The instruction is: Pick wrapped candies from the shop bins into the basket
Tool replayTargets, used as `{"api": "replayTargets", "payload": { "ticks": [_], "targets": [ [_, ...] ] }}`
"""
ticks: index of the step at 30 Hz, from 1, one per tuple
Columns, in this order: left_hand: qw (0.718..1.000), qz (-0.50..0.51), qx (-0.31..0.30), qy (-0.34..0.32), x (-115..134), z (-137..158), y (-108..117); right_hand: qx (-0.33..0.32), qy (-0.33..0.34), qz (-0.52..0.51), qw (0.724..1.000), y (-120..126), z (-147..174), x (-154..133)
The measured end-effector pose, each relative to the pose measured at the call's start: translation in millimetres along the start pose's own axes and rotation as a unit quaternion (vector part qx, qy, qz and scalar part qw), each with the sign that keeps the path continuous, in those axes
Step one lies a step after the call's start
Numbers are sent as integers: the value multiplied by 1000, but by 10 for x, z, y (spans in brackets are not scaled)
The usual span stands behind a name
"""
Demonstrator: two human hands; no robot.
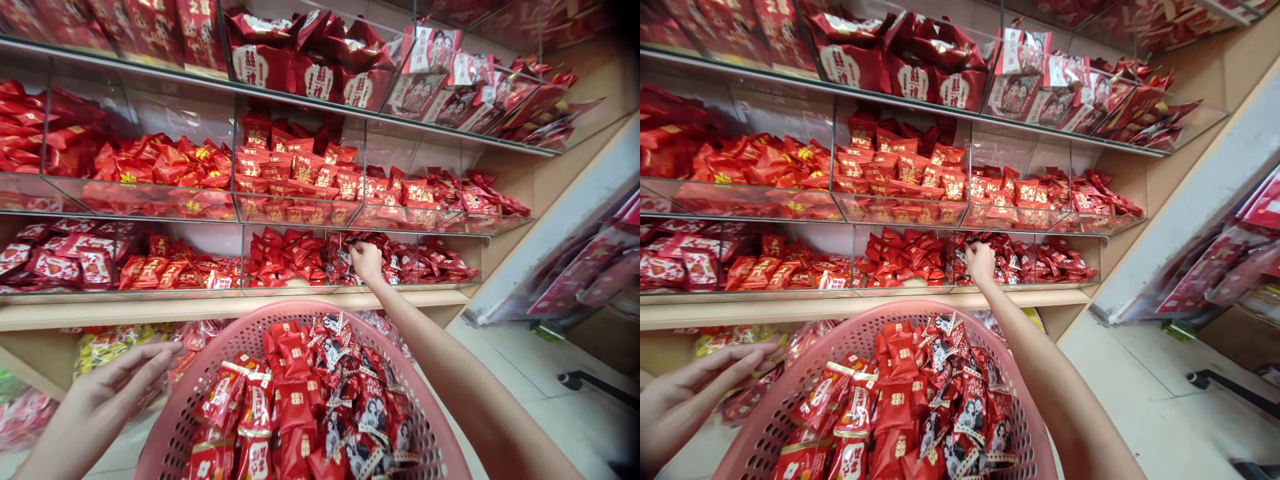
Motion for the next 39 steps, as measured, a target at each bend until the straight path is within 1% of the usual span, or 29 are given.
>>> {"api": "replayTargets", "payload": {
  "ticks": [2,4,7,10,12,14,17,18,20,21,24,28,33,39],
  "targets": [
    [998,47,-33,40,14,6,-76,17,-2,-16,1000,116,7,60],
    [996,54,-47,52,109,12,-145,34,-6,-38,999,263,34,134],
    [997,45,-55,32,361,9,-245,53,-10,-72,996,515,166,252],
    [996,44,-71,-13,648,-9,-375,52,-12,-146,988,762,458,317],
    [993,55,-96,-47,826,-15,-514,21,-8,-214,977,881,732,278],
    [986,65,-133,-79,984,2,-706,-35,-10,-256,966,945,1041,173],
    [969,103,-214,-64,1132,82,-1057,-125,23,-288,949,982,1489,-80],
    [960,122,-245,-55,1168,125,-1170,-146,40,-292,944,991,1615,-163],
    [945,162,-283,-26,1203,203,-1336,-177,79,-291,937,1003,1817,-306],
    [939,176,-295,-23,1216,237,-1389,-187,98,-286,935,1009,1892,-360],
    [931,191,-309,-33,1217,306,-1444,-202,133,-269,932,1021,2026,-448],
    [933,187,-304,-37,1192,353,-1408,-210,124,-273,931,1023,2063,-450],
    [938,170,-295,-61,1228,409,-1374,-228,67,-330,914,1046,2065,-397],
    [937,201,-278,-65,1250,400,-1392,-240,-28,-380,893,1066,2123,-316]
  ]
}}
Point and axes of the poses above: each hand's wrist, its own z-axis away from the middle knuckle, its own y-axis out of the back of the hand, x = y × z, the point moved 6 cm from there along -z, towards the middle knuckle, and after that the axes turned 10 degrees about z, right-handed, at the moved point
